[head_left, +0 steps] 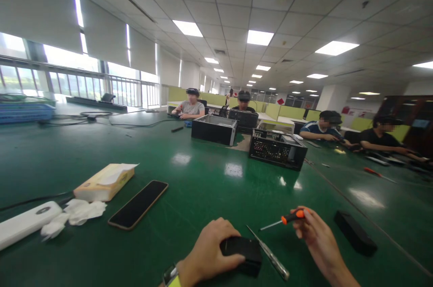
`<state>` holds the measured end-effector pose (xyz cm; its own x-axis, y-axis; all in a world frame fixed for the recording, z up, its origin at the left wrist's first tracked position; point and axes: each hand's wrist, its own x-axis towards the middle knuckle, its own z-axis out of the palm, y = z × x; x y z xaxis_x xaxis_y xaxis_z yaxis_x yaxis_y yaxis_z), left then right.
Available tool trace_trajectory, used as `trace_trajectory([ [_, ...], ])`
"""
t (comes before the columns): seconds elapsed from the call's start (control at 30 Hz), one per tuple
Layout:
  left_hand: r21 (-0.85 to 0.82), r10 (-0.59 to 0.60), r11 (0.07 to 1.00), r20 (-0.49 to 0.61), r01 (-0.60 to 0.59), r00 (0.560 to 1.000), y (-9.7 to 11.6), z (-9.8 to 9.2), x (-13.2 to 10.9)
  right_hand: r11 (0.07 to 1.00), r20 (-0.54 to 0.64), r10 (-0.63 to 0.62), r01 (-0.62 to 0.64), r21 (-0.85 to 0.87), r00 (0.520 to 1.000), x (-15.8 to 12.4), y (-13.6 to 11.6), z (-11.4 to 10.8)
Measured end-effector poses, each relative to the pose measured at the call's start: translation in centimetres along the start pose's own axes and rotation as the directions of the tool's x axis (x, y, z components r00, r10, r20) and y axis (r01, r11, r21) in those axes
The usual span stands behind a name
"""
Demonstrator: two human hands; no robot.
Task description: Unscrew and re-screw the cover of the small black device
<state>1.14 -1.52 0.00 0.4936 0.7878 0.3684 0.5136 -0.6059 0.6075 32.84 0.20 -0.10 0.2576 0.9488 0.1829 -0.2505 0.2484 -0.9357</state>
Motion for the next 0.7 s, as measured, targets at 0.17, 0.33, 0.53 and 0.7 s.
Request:
trace_trajectory([
  [0.17, -0.013, 0.024, 1.0, 0.0, -0.024, 1.0, -0.1, 0.0, 0.0, 1.0, 0.014, 0.011, -0.011, 0.028, 1.0, -1.4, -0.1, 1.5],
  [0.33, -0.03, 0.021, 0.999, 0.016, -0.021, 1.0, 0.0, -0.1, 0.0, 0.999, 0.045, 0.005, -0.007, 0.035, 0.999, -2.1, -0.1, 2.3],
  [0.53, -0.003, 0.021, 1.0, 0.061, -0.021, 0.998, 0.2, -0.4, 0.1, 0.998, 0.027, -0.011, 0.009, 0.057, 1.0, -2.3, -0.6, 2.6],
  [0.7, 0.048, 0.053, 0.997, 0.057, -0.056, 0.997, 0.1, -0.5, 0.2, 0.999, 0.053, -0.005, 0.003, 0.032, 0.999, -2.3, -0.5, 2.5],
])
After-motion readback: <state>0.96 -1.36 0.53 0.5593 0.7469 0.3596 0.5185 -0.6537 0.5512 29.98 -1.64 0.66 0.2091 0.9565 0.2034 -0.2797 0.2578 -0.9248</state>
